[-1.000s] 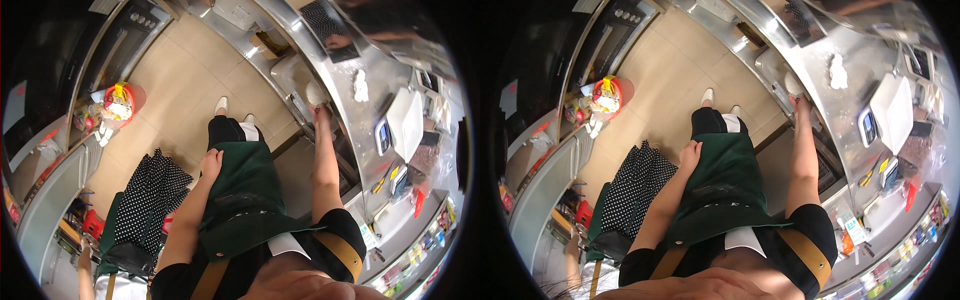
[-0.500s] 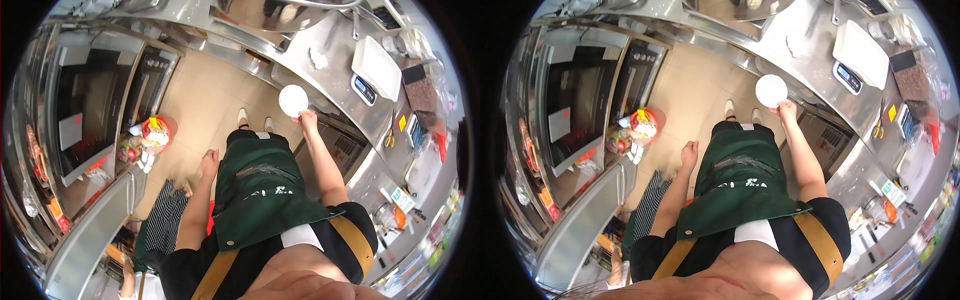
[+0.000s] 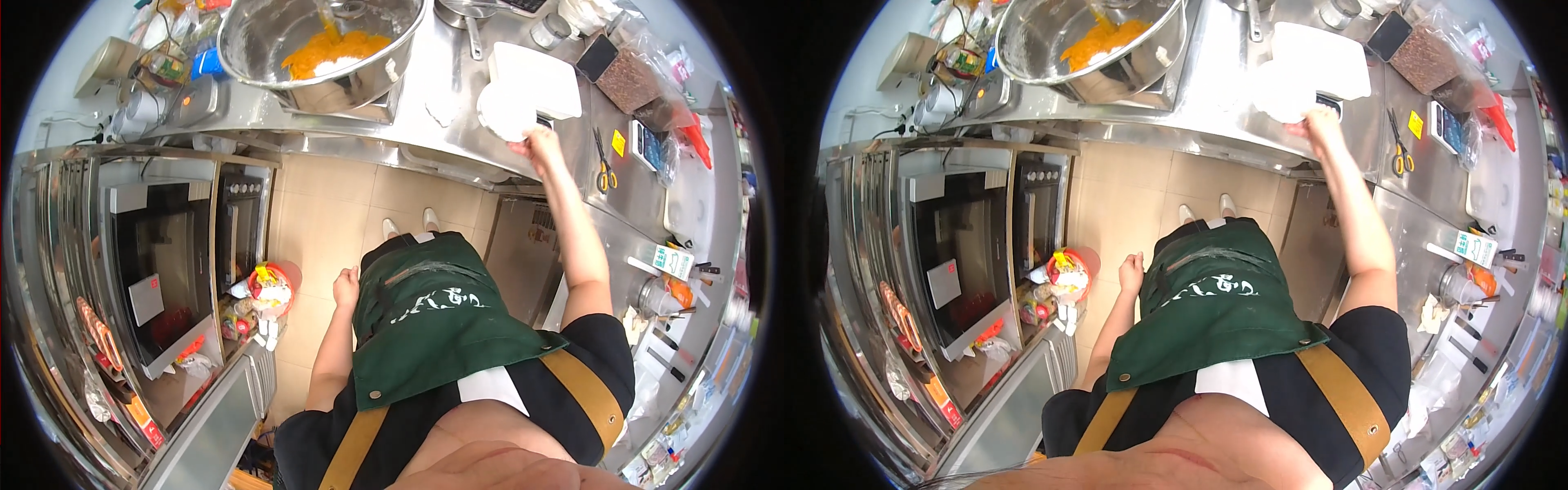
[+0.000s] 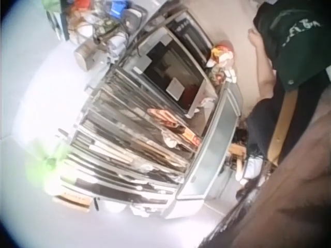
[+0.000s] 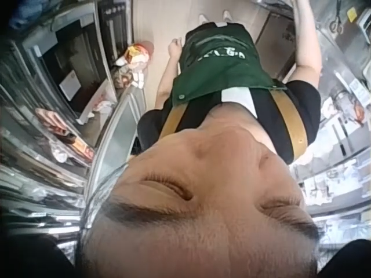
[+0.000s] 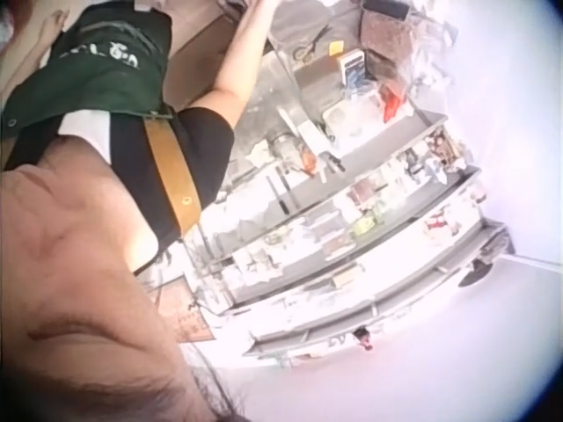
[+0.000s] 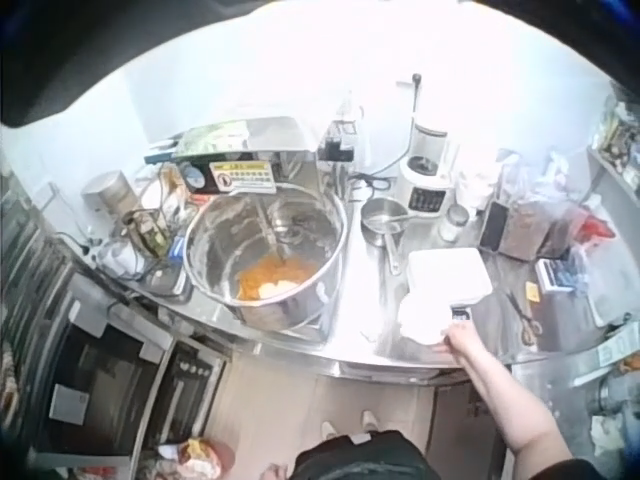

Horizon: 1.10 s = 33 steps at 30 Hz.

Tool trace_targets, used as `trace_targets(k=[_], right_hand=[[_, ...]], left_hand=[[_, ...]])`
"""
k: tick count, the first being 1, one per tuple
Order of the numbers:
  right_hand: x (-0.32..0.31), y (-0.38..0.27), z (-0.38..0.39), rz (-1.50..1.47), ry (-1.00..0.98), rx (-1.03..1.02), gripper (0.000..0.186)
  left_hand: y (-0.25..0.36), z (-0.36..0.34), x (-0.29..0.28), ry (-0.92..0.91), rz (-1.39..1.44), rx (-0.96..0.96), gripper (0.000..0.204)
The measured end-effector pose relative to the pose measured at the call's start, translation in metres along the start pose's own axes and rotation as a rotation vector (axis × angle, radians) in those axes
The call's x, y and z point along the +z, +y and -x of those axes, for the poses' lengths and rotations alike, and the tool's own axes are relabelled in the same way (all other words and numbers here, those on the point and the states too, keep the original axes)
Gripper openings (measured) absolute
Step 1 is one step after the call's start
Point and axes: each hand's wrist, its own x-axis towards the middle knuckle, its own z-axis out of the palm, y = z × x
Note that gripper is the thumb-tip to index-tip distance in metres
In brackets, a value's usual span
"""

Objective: Preparing dough by weighing and mixing ingredients in a commercial mixer and then washing the used pot.

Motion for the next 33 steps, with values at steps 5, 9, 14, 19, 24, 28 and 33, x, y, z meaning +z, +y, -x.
trace_targets(k=[5, 9, 14, 19, 24, 28, 33], right_hand=[[-0.066, -0.040, -0.055, 0.098, 0.142, -0.116, 0.018], [-0.102, -0.057, -0.093, 0.282, 0.244, -0.188, 0.017], [-0.120, -0.052, -0.127, 0.744, 0.411, -0.209, 0.019], [-0.100, -0.047, -0.132, 1.098, 0.419, -0.369, 0.022], [-0.076, -0.042, -0.131, 1.130, 0.373, -0.402, 0.022], [-0.072, -0.040, -0.131, 1.331, 0.455, -0.701, 0.022], [-0.068, -0.047, -0.118, 1.470, 0.516, -0.741, 0.018]], left_hand=[[0.014, -0.002, 0.009, -0.065, 0.009, -0.049, 0.038], [0.007, -0.002, 0.016, -0.011, 0.038, -0.087, 0.039], [0.010, 0.005, 0.014, 0.050, 0.088, -0.136, 0.039], [0.006, 0.013, 0.016, 0.069, 0.058, -0.184, 0.041], [0.010, 0.015, 0.021, 0.048, 0.062, -0.212, 0.041], [0.017, 0.013, 0.021, 0.048, 0.103, -0.199, 0.041], [0.021, 0.009, 0.025, 0.076, 0.021, -0.117, 0.038]])
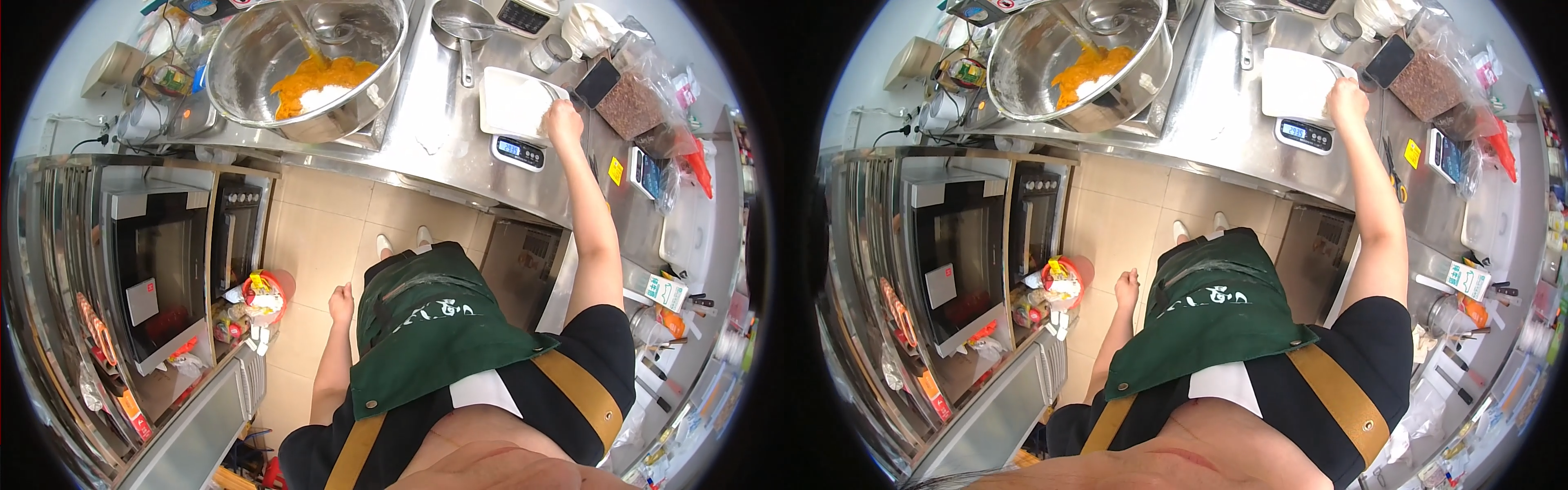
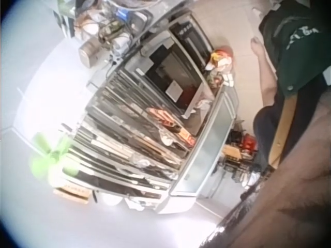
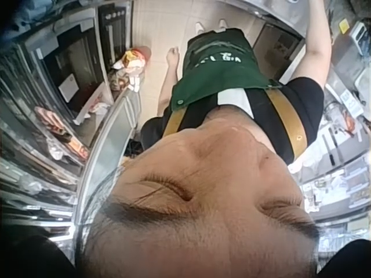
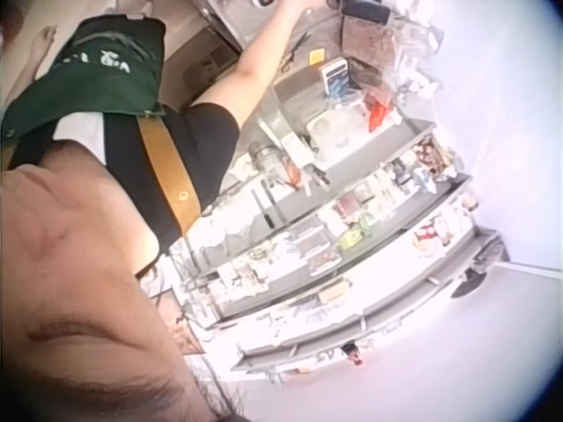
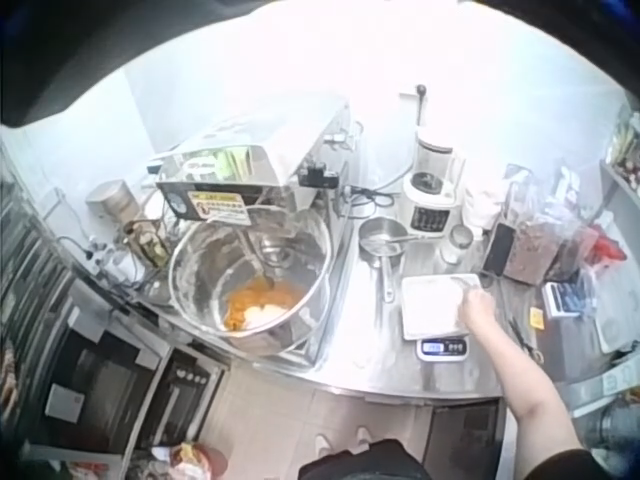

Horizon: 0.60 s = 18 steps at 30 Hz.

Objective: Preparing dough by weighing and mixing ingredients in a commercial mixer and then washing the used pot.

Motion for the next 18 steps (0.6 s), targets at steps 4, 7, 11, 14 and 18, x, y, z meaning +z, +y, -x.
trace_targets(k=[4, 7, 11, 14, 18], right_hand=[[0.000, 0.006, 0.002, 0.118, -0.029, -0.041, 0.015], [0.005, 0.000, 0.000, 0.169, 0.005, -0.114, 0.012], [0.008, -0.001, 0.003, 0.154, 0.058, -0.095, 0.011], [0.013, 0.011, 0.012, 0.163, 0.080, -0.065, 0.010], [0.009, 0.014, 0.016, 0.143, 0.158, -0.077, 0.006]], left_hand=[[0.095, -0.032, 0.007, -0.086, 0.129, 0.249, 0.031], [0.229, -0.061, 0.019, -0.090, 0.310, 0.605, 0.027], [0.371, -0.081, 0.058, -0.267, 0.538, 0.786, 0.047], [0.429, -0.073, 0.071, -0.216, 0.493, 0.825, 0.051], [0.449, -0.073, 0.086, -0.142, 0.498, 0.855, 0.046]])
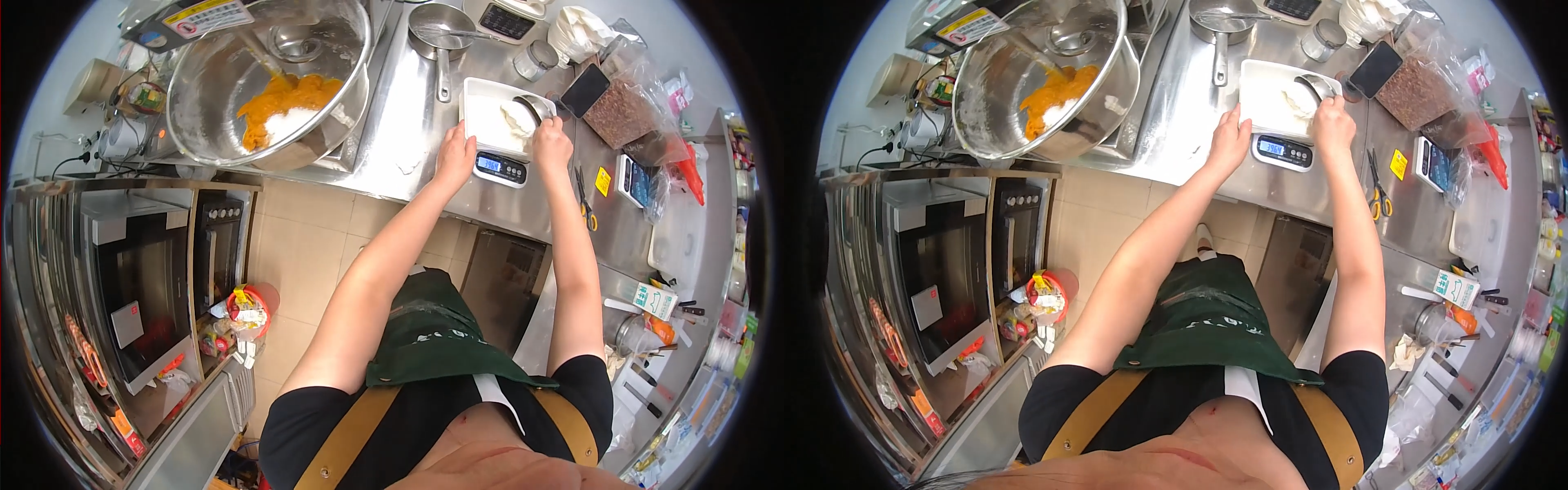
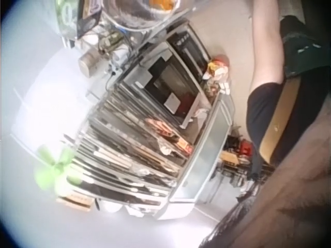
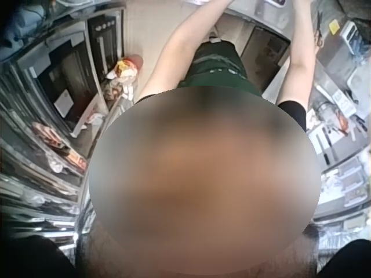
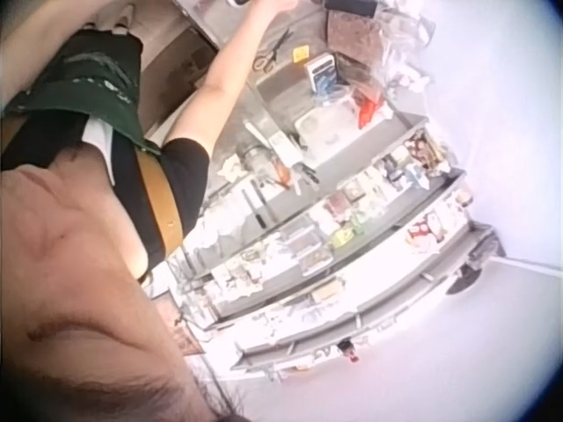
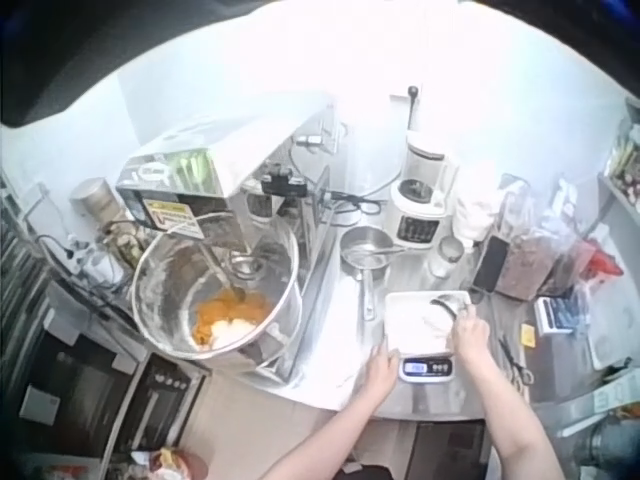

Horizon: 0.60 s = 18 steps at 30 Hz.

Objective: Preparing dough by weighing and mixing ingredients in a commercial mixer and then washing the used pot.

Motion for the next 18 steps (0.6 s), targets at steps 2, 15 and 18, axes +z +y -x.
trace_targets(k=[2, 15, 18], right_hand=[[-0.003, 0.006, -0.003, -0.025, 0.105, -0.017, 0.004], [-0.012, -0.009, -0.014, -0.111, 0.126, -0.082, 0.006], [-0.013, -0.002, -0.017, -0.096, 0.170, -0.037, 0.007]], left_hand=[[-0.001, -0.006, 0.005, -0.002, 0.007, -0.007, 0.044], [-0.019, -0.007, 0.003, 0.053, -0.110, 0.142, 0.042], [-0.005, 0.023, -0.020, 0.026, -0.027, 0.093, 0.042]])
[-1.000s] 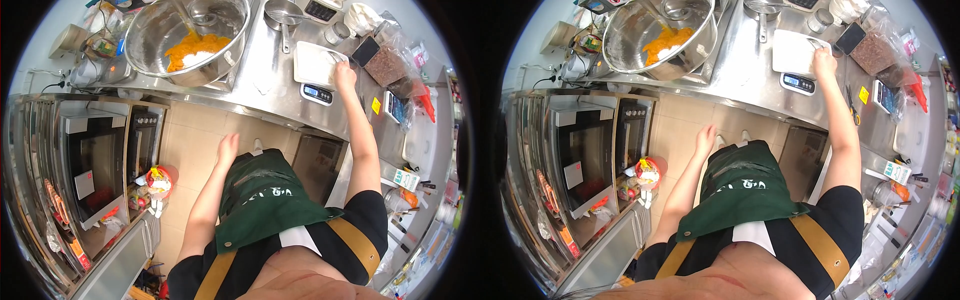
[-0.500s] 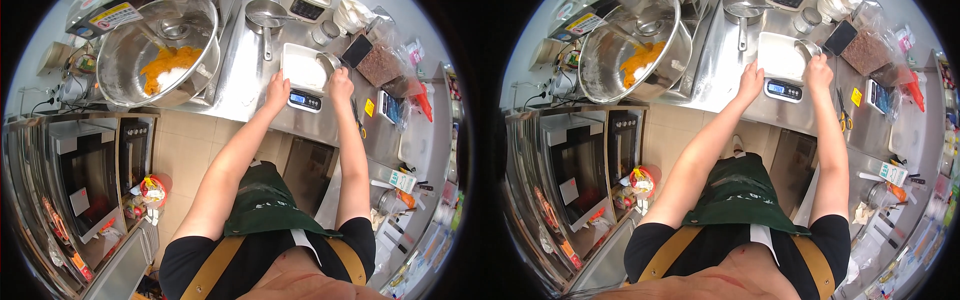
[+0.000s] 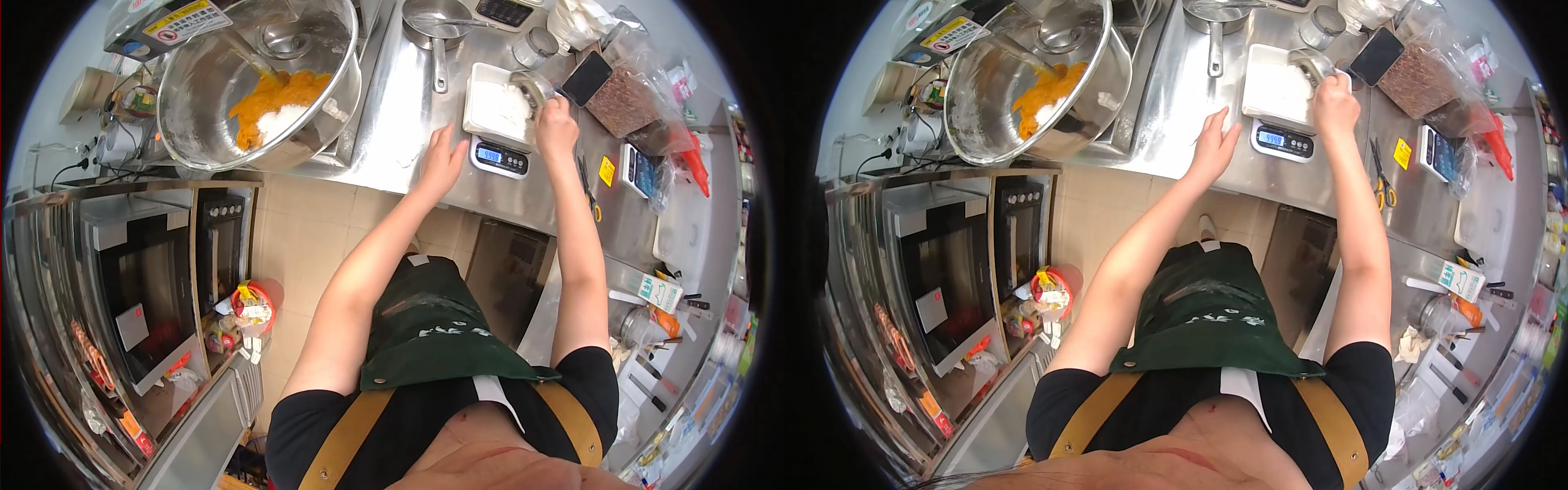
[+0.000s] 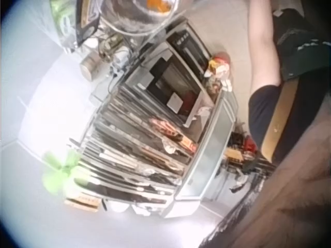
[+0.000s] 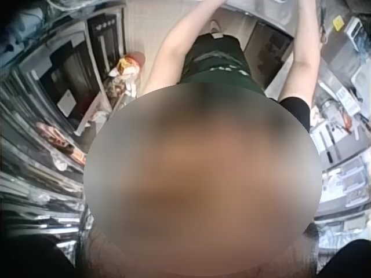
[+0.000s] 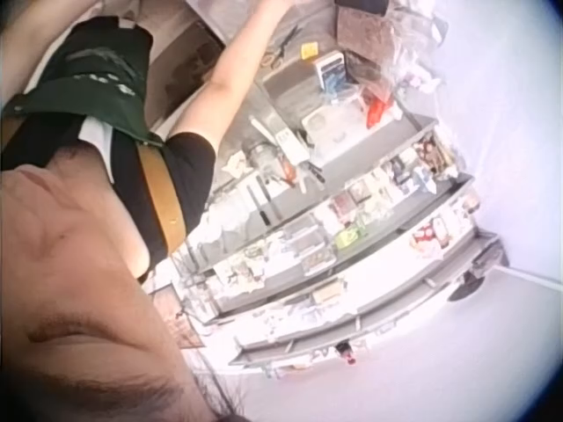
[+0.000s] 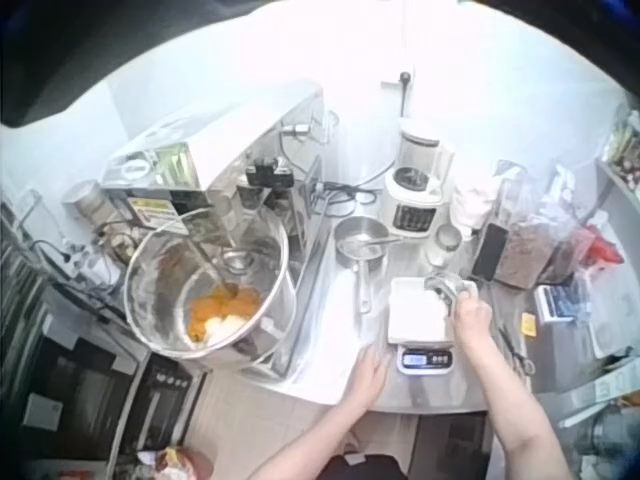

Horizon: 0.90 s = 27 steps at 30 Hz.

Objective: Preparing dough by weighing and mixing ingredients in a commercial mixer and then washing the used pot.

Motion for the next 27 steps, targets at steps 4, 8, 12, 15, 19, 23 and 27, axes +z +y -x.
trace_targets(k=[4, 8, 12, 15, 19, 23, 27], right_hand=[[-0.003, 0.012, 0.000, 0.033, 0.011, 0.082, 0.008], [-0.007, 0.012, 0.001, -0.011, 0.050, 0.083, 0.009], [0.000, 0.031, 0.012, 0.123, -0.052, 0.190, 0.011], [-0.017, 0.029, 0.008, 0.015, 0.157, 0.178, 0.013], [-0.005, 0.052, 0.011, 0.027, -0.023, 0.360, 0.016], [-0.029, 0.050, 0.017, -1.007, -0.102, 1.041, 0.015], [-0.067, 0.035, 0.042, -1.303, -0.307, 1.111, 0.013]], left_hand=[[0.010, 0.062, -0.047, -0.134, 0.092, -0.133, 0.035], [-0.004, 0.136, -0.077, -0.137, 0.118, -0.269, 0.028], [-0.043, 0.214, -0.102, -0.120, -0.031, -0.392, 0.024], [-0.065, 0.256, -0.121, -0.020, -0.053, -0.479, 0.024], [-0.074, 0.284, -0.137, 0.010, -0.110, -0.646, 0.025], [-0.098, 0.312, -0.141, -0.027, -0.167, -0.738, 0.027], [-0.116, 0.337, -0.142, -0.087, -0.196, -0.759, 0.029]])
